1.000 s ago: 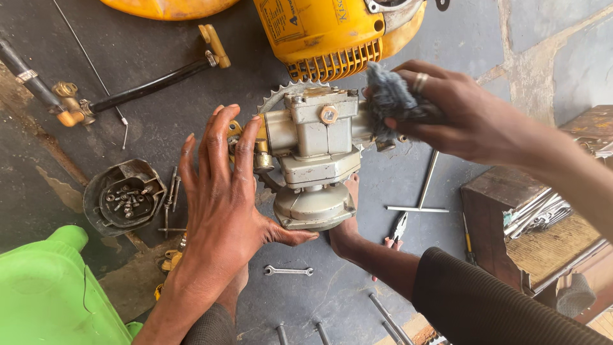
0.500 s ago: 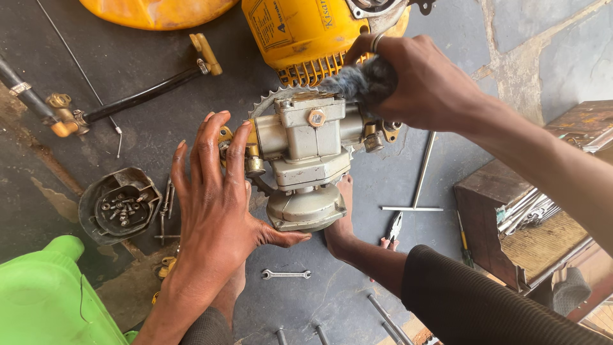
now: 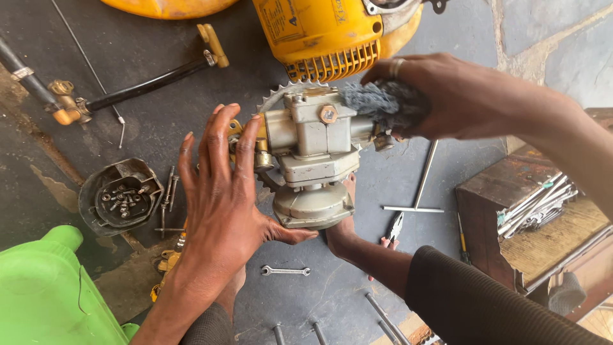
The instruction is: The person cleans a small engine component with a steel wool pad and then uses a wrench to tighten bolts on the engine assembly. The person is sitting on the floor while performing the task.
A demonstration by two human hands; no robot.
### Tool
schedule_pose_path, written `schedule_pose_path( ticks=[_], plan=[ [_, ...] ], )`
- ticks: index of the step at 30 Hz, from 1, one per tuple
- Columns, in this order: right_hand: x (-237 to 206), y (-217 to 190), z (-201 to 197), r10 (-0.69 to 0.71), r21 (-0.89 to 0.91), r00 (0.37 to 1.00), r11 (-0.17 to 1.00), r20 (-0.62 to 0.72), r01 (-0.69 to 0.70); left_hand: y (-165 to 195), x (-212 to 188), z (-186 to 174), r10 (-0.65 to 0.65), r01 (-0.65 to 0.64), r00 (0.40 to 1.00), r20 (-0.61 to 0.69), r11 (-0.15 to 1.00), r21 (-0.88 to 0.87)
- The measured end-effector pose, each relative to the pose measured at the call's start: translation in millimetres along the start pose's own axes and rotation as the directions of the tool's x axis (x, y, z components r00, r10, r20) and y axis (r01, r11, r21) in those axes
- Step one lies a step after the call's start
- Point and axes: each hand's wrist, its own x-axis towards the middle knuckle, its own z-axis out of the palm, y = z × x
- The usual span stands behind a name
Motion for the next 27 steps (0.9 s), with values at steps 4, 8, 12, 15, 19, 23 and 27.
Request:
schedule_pose_path(
  ticks=[4, 8, 12, 15, 19, 23, 27],
  plan=[
    [-1.1, 0.3, -0.3, 0.103, -0.002, 0.991, 0.995, 0.085, -0.104, 1.5, 2.6, 0.5, -0.012, 0.012, 1.000, 0.004, 1.000, 0.015],
    [-3.1, 3.5, 1.1, -0.121, 0.109, 0.992, 0.986, -0.036, 0.125, 0.2, 1.4, -0.1, 0.002, -0.002, 1.000, -0.001, 1.000, 0.002],
    [-4.8, 3.2, 3.7, -0.254, 0.075, 0.957, 0.961, -0.141, 0.266, -1.5, -0.1, 0.2, -0.005, 0.005, 1.000, 0.005, 1.000, 0.011],
    [-4.0, -1.5, 8.7, -0.321, 0.020, 0.919, 0.942, -0.229, 0.335, -1.5, 1.2, 1.6, -0.004, 0.004, 1.000, 0.006, 1.000, 0.007],
    [-3.4, -4.1, 10.7, -0.183, 0.065, 0.954, 0.977, -0.239, 0.204, -0.6, 1.9, 1.8, 0.004, -0.004, 1.000, 0.007, 1.000, 0.010],
    [-4.0, -5.3, 13.1, -0.307, -0.004, 0.882, 0.945, -0.358, 0.328, -0.3, 1.2, 1.8, -0.005, 0.005, 1.000, 0.002, 1.000, 0.015],
    [-6.0, -6.7, 13.6, -0.280, 0.019, 0.804, 0.940, -0.524, 0.340, -1.0, 2.0, 2.8, -0.012, 0.012, 1.000, 0.009, 1.000, 0.026]
  ],
)
